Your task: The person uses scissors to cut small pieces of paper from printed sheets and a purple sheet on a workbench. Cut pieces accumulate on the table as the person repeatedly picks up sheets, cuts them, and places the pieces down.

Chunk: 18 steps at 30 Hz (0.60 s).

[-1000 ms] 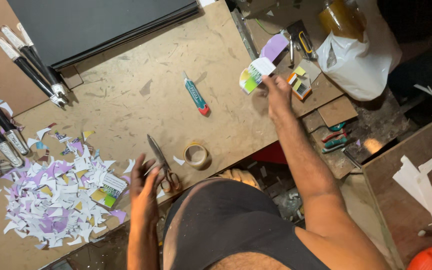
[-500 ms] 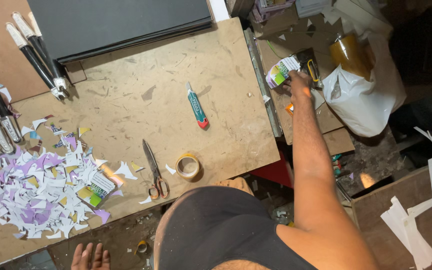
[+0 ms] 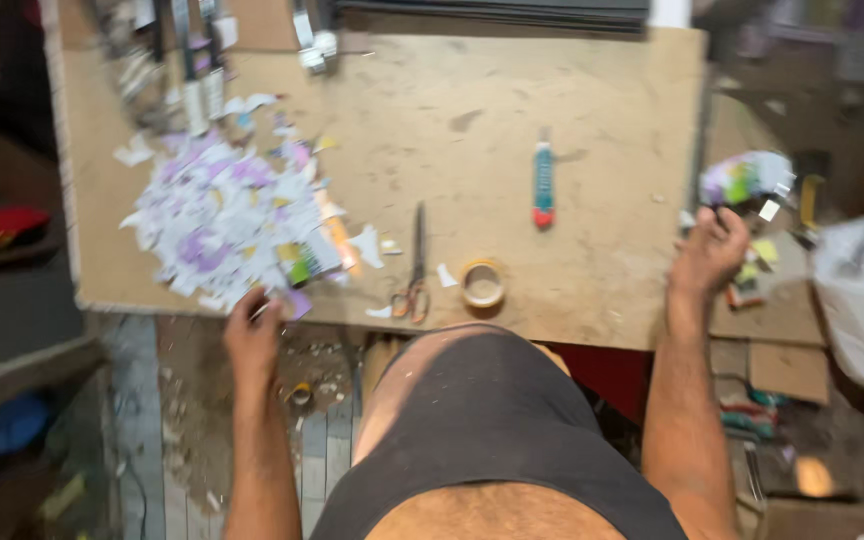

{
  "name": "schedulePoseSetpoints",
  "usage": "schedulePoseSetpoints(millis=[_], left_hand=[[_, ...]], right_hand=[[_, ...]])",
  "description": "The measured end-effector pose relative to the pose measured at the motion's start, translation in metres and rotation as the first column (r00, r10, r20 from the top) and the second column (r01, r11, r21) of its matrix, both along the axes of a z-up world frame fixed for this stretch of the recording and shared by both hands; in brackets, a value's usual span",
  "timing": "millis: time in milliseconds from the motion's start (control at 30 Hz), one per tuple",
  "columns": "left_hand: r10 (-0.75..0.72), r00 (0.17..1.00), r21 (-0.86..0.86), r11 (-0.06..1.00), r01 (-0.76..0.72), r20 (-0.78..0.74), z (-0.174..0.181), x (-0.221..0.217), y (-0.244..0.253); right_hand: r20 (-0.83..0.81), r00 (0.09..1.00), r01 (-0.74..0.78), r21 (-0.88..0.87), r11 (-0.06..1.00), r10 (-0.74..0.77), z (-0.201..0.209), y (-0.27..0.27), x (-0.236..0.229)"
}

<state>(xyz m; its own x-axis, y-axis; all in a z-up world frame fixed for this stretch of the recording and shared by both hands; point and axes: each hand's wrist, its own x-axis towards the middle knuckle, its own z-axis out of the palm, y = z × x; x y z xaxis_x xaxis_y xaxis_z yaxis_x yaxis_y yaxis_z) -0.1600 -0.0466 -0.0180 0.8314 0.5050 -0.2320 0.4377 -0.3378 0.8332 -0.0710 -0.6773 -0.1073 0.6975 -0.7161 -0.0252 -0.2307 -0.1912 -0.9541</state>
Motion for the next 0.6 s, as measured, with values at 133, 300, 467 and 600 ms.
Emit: schedulePoseSetpoints(millis=[133, 300, 467, 600], left_hand=[[-0.086, 0.996, 0.349, 0.934, 0.073, 0.022, -0.035, 0.022, 0.007], [-0.178, 0.984, 0.371, 0.915, 0.160, 0.016, -0.074, 0.043, 0.032], [-0.293, 0.953, 0.256, 0.918, 0.302, -0.073, -0.091, 0.054, 0.046], [-0.377, 0.925, 0.196, 0.911, 0.363, 0.042, -0.083, 0.054, 0.052]], right_hand=[[0.005, 0.979, -0.204, 0.063, 0.977, 0.204, 0.030, 0.095, -0.029], [0.006, 0.822, -0.554, 0.237, 0.798, 0.569, 0.057, 0.226, -0.025], [-0.271, 0.482, -0.798, 0.258, 0.545, 0.833, 0.052, 0.354, -0.002], [-0.162, 0.450, -0.864, 0.169, 0.474, 0.878, 0.028, 0.446, 0.008]])
